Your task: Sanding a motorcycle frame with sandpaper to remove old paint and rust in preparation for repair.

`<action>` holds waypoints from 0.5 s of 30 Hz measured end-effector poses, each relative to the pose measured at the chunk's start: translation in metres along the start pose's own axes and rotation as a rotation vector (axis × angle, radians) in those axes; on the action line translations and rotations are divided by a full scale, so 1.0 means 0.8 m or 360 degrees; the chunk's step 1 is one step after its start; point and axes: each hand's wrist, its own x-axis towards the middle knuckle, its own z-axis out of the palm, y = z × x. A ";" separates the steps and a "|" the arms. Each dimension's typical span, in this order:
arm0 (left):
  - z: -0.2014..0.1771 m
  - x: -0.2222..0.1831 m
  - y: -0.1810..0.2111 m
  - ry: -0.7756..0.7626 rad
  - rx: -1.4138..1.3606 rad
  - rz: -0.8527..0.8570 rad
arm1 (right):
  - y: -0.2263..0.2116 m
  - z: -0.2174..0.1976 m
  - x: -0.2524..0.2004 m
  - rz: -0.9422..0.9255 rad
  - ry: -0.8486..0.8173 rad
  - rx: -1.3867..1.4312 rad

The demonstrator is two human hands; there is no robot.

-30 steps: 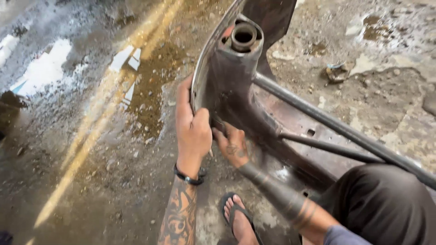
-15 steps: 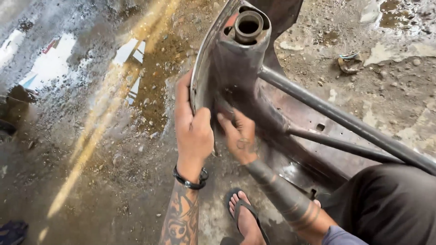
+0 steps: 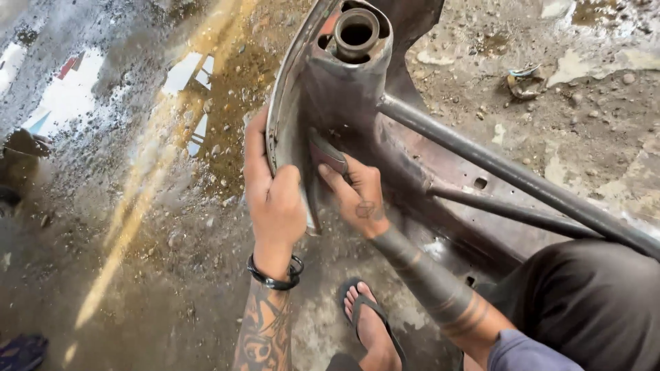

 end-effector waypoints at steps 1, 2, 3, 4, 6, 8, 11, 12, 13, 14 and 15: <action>0.001 0.000 0.003 -0.0005 0.0003 -0.0006 | 0.000 -0.002 -0.004 0.0007 0.0003 0.0003; 0.003 0.000 0.006 0.0013 0.0012 -0.0001 | 0.001 -0.005 -0.006 -0.0097 -0.0036 -0.0039; 0.004 0.000 0.010 0.0032 0.0021 0.0003 | 0.000 -0.008 -0.007 -0.0200 -0.0075 -0.0080; 0.009 0.005 0.016 0.0038 0.0024 0.0024 | 0.039 -0.022 -0.032 -0.0221 -0.0077 -0.0073; 0.016 0.011 0.029 0.0047 -0.0015 -0.0015 | 0.120 -0.049 -0.084 -0.0257 -0.0155 -0.0754; 0.012 0.004 0.015 0.0064 0.0009 -0.0028 | 0.087 -0.042 -0.058 0.0065 -0.0250 -0.0721; 0.013 -0.007 0.018 0.0042 0.0100 -0.0048 | 0.053 -0.023 -0.041 0.0255 -0.0225 -0.0426; 0.013 0.001 0.024 0.0050 0.0186 0.0032 | 0.044 -0.008 -0.017 0.0023 -0.0129 -0.0145; 0.014 0.011 0.020 0.0059 0.0184 0.0079 | 0.029 -0.009 0.001 -0.0024 -0.0122 -0.0139; 0.013 0.009 0.017 0.0051 0.0104 0.0011 | 0.015 -0.009 -0.001 -0.0096 -0.0112 -0.0110; 0.011 0.006 0.012 0.0045 0.0024 -0.0057 | 0.001 -0.009 -0.002 -0.0167 -0.0102 -0.0080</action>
